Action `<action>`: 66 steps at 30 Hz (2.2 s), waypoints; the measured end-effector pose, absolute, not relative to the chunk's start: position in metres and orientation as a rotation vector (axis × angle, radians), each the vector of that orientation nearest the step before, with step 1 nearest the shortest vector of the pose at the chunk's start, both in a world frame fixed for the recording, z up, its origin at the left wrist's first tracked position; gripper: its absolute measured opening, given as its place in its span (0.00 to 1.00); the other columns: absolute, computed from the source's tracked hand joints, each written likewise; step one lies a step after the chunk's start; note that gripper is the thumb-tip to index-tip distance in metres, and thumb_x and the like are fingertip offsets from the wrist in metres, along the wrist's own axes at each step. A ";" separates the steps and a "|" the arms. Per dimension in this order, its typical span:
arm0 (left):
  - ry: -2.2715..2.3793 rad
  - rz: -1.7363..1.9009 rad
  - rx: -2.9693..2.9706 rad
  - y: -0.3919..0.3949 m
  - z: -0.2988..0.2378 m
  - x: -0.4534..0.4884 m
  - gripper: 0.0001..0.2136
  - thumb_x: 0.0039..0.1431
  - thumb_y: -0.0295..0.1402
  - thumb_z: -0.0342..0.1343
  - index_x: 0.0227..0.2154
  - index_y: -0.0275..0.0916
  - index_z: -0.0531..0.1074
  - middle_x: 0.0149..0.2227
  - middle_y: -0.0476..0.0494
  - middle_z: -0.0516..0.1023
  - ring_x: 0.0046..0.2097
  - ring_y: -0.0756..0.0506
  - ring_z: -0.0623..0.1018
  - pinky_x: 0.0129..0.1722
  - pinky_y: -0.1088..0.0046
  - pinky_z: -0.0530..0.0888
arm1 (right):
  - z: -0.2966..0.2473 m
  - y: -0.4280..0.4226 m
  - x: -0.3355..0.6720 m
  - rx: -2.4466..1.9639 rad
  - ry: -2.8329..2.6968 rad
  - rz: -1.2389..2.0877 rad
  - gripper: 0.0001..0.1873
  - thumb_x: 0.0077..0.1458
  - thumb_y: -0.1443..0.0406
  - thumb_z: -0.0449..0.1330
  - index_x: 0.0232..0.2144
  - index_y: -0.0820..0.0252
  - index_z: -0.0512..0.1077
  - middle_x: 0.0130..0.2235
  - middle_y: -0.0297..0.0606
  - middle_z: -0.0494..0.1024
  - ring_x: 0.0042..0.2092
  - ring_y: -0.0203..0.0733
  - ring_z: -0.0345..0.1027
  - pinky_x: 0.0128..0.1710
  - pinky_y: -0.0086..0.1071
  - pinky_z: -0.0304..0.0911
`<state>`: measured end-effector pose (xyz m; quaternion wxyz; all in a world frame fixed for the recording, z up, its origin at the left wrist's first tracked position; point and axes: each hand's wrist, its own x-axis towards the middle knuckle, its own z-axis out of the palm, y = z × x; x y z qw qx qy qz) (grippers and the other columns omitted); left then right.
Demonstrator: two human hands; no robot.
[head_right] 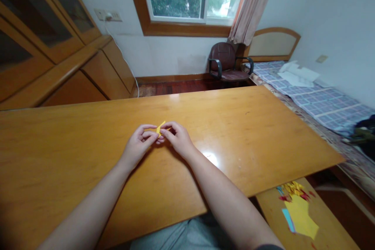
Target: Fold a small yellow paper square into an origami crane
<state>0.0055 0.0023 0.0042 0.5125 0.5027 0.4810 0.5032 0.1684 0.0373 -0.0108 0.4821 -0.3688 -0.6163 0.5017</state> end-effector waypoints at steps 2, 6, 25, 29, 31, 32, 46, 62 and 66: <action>1.167 1.221 1.192 0.002 0.006 0.007 0.20 0.52 0.42 0.65 0.43 0.38 0.66 0.29 0.46 0.82 0.34 0.44 0.83 0.41 0.64 0.79 | -0.011 0.038 0.168 -0.884 -1.469 1.263 0.08 0.55 0.61 0.61 0.37 0.58 0.73 0.35 0.34 0.76 0.33 0.35 0.68 0.34 0.29 0.64; 1.165 1.228 1.174 0.001 0.008 0.007 0.20 0.52 0.42 0.64 0.44 0.38 0.66 0.30 0.46 0.82 0.34 0.43 0.83 0.41 0.64 0.79 | -0.011 0.037 0.167 -0.862 -1.422 1.314 0.09 0.55 0.60 0.61 0.37 0.58 0.73 0.33 0.33 0.76 0.30 0.34 0.68 0.33 0.28 0.64; 1.160 1.329 1.201 0.005 0.004 0.004 0.18 0.50 0.39 0.65 0.41 0.39 0.67 0.28 0.51 0.77 0.32 0.46 0.80 0.37 0.70 0.75 | -0.012 0.037 0.169 -0.871 -1.500 1.298 0.09 0.55 0.62 0.61 0.38 0.57 0.76 0.32 0.34 0.77 0.30 0.34 0.68 0.32 0.29 0.65; 1.145 1.324 1.200 0.005 0.002 0.003 0.18 0.51 0.38 0.65 0.42 0.39 0.68 0.28 0.52 0.77 0.32 0.46 0.80 0.37 0.70 0.75 | -0.010 0.036 0.169 -0.858 -1.473 1.313 0.08 0.54 0.62 0.62 0.37 0.58 0.76 0.32 0.33 0.77 0.30 0.34 0.68 0.33 0.29 0.64; 1.152 1.316 1.223 0.004 0.002 0.003 0.17 0.52 0.38 0.64 0.42 0.38 0.68 0.28 0.52 0.77 0.32 0.47 0.80 0.38 0.71 0.75 | -0.008 0.036 0.169 -0.870 -1.474 1.305 0.08 0.54 0.61 0.62 0.37 0.58 0.75 0.32 0.33 0.77 0.30 0.34 0.68 0.33 0.29 0.64; 1.155 1.313 1.235 0.004 0.002 0.004 0.17 0.52 0.37 0.64 0.42 0.39 0.68 0.27 0.53 0.76 0.32 0.47 0.80 0.38 0.71 0.74 | -0.007 0.036 0.170 -0.880 -1.478 1.298 0.09 0.53 0.61 0.63 0.37 0.58 0.75 0.32 0.33 0.77 0.30 0.34 0.68 0.32 0.29 0.64; 1.191 1.274 1.343 0.004 -0.001 0.006 0.17 0.53 0.38 0.63 0.43 0.39 0.68 0.28 0.51 0.78 0.34 0.47 0.79 0.39 0.71 0.74 | -0.010 0.036 0.168 -0.901 -1.462 1.300 0.09 0.53 0.60 0.64 0.35 0.59 0.73 0.29 0.33 0.76 0.30 0.35 0.69 0.32 0.29 0.64; 1.199 1.277 1.284 0.004 0.005 0.008 0.17 0.50 0.37 0.65 0.41 0.39 0.68 0.26 0.54 0.75 0.32 0.48 0.80 0.39 0.70 0.75 | -0.010 0.036 0.169 -0.859 -1.452 1.308 0.09 0.56 0.60 0.60 0.36 0.59 0.74 0.32 0.33 0.76 0.30 0.34 0.67 0.33 0.29 0.63; 1.188 1.287 1.256 0.004 0.005 0.008 0.17 0.50 0.36 0.65 0.41 0.38 0.68 0.27 0.54 0.75 0.32 0.48 0.79 0.39 0.71 0.76 | -0.011 0.036 0.169 -0.871 -1.454 1.324 0.10 0.55 0.61 0.61 0.39 0.58 0.74 0.32 0.33 0.76 0.31 0.35 0.68 0.33 0.29 0.64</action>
